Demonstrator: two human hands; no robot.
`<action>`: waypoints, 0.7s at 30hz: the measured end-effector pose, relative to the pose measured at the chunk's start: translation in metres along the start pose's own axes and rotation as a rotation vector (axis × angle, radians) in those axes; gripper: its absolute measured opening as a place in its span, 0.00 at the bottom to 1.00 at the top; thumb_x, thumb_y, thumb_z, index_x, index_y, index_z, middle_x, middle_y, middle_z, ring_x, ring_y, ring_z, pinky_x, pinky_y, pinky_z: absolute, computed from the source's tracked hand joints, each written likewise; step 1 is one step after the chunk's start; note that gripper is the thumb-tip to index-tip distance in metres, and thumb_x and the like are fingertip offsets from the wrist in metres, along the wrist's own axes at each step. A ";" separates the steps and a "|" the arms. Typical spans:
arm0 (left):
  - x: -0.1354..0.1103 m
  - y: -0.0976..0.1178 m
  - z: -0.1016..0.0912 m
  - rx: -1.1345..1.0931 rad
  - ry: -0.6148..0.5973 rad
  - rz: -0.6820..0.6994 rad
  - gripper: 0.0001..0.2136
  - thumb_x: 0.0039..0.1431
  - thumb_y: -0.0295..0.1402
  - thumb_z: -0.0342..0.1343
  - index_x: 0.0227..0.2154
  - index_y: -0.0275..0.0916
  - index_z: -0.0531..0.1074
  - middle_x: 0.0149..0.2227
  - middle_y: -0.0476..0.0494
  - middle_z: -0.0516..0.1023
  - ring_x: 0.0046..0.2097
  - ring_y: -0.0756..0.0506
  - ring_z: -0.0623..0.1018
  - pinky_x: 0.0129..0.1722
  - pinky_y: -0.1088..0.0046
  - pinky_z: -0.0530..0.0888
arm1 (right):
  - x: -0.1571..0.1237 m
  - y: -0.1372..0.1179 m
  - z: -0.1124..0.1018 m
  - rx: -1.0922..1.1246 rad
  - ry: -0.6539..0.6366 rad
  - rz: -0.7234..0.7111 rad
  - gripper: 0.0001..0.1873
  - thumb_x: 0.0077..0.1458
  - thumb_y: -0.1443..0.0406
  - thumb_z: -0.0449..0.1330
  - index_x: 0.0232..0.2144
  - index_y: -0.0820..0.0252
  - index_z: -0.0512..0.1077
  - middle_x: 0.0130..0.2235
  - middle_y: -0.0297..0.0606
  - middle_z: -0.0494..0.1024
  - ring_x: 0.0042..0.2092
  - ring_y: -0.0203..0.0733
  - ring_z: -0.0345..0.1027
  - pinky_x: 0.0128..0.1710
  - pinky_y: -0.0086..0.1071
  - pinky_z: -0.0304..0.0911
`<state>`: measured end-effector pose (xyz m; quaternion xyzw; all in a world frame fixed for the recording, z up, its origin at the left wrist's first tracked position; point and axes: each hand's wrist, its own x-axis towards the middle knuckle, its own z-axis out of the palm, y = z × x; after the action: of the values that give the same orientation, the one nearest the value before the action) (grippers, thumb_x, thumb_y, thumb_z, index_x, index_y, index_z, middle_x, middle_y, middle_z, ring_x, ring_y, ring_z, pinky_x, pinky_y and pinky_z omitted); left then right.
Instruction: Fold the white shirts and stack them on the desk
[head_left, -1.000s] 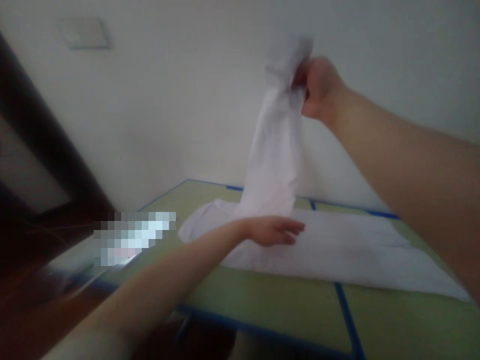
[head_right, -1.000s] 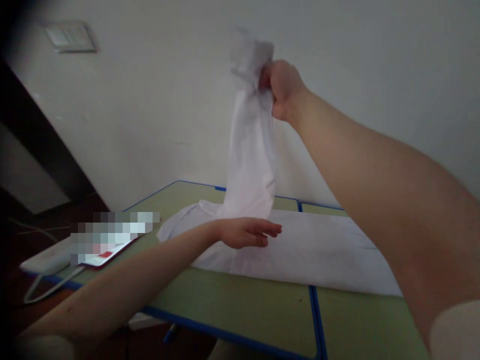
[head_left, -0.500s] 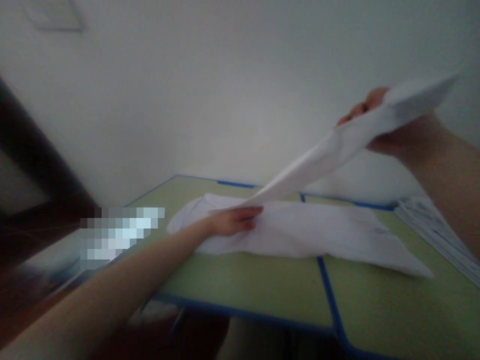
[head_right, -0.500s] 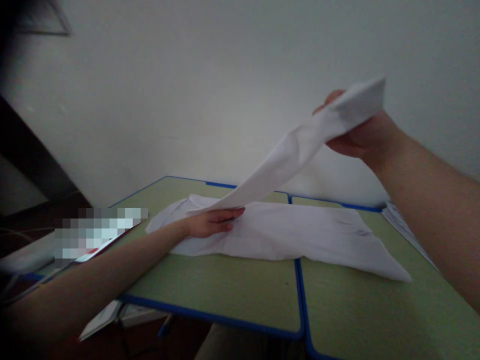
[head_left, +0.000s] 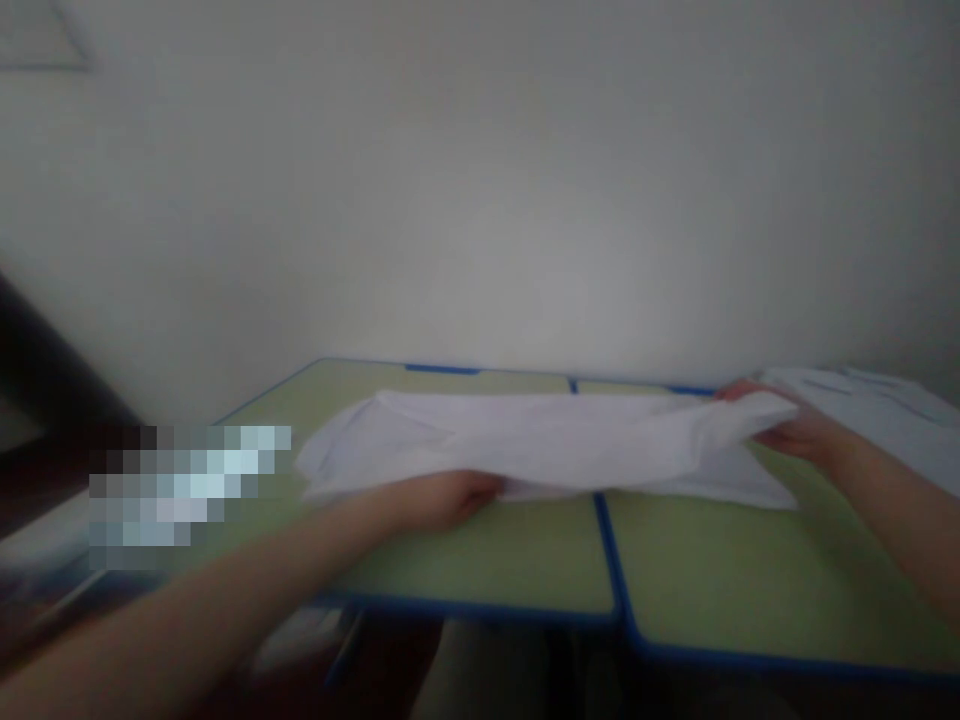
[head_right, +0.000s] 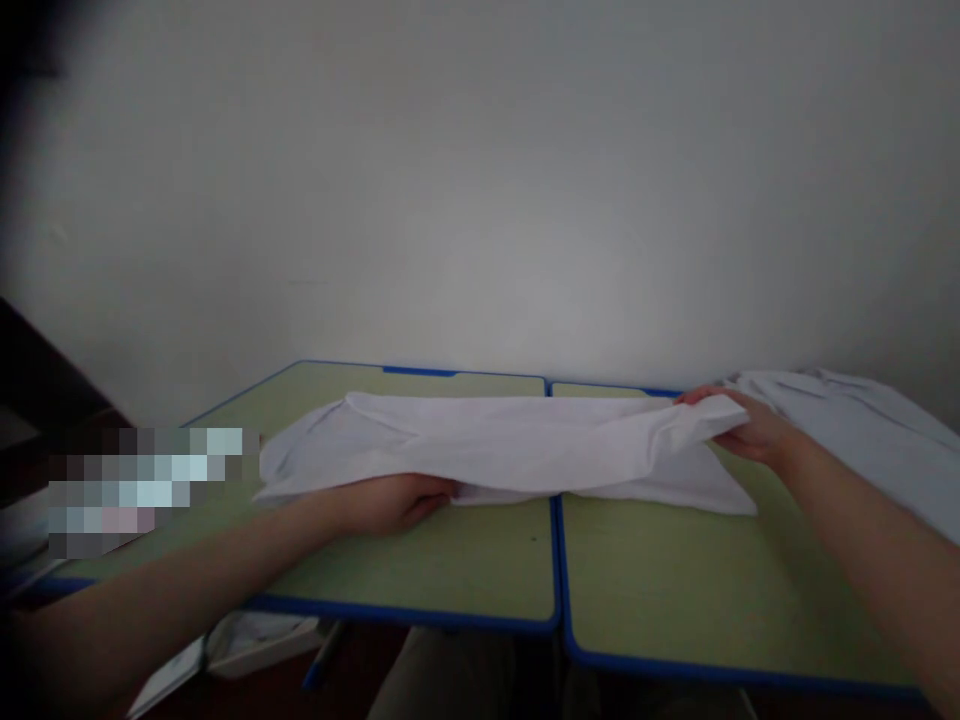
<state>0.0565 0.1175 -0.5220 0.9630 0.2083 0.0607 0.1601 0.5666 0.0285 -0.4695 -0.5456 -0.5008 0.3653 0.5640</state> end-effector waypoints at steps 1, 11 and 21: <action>0.001 0.000 0.000 -0.002 -0.011 -0.016 0.14 0.61 0.34 0.42 0.41 0.45 0.73 0.45 0.46 0.75 0.44 0.45 0.73 0.46 0.70 0.68 | 0.002 0.001 -0.004 0.020 0.013 0.020 0.10 0.41 0.72 0.57 0.25 0.52 0.75 0.40 0.42 0.75 0.40 0.46 0.69 0.42 0.35 0.63; -0.032 0.008 -0.012 -0.063 -0.065 0.003 0.17 0.58 0.39 0.49 0.51 0.48 0.69 0.51 0.46 0.72 0.50 0.43 0.71 0.52 0.66 0.66 | -0.020 0.013 -0.014 -0.047 0.056 0.228 0.18 0.40 0.71 0.56 0.34 0.45 0.73 0.47 0.39 0.75 0.47 0.49 0.69 0.42 0.35 0.65; -0.052 -0.007 -0.033 0.090 0.195 -0.244 0.19 0.54 0.49 0.49 0.42 0.44 0.74 0.48 0.44 0.73 0.50 0.41 0.70 0.54 0.65 0.63 | -0.054 0.026 -0.020 -0.494 0.040 0.335 0.13 0.39 0.58 0.65 0.32 0.47 0.76 0.40 0.43 0.77 0.42 0.52 0.71 0.35 0.36 0.68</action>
<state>0.0005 0.1114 -0.4959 0.9262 0.3409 0.1245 0.1022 0.5769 -0.0251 -0.5019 -0.7486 -0.4661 0.3096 0.3557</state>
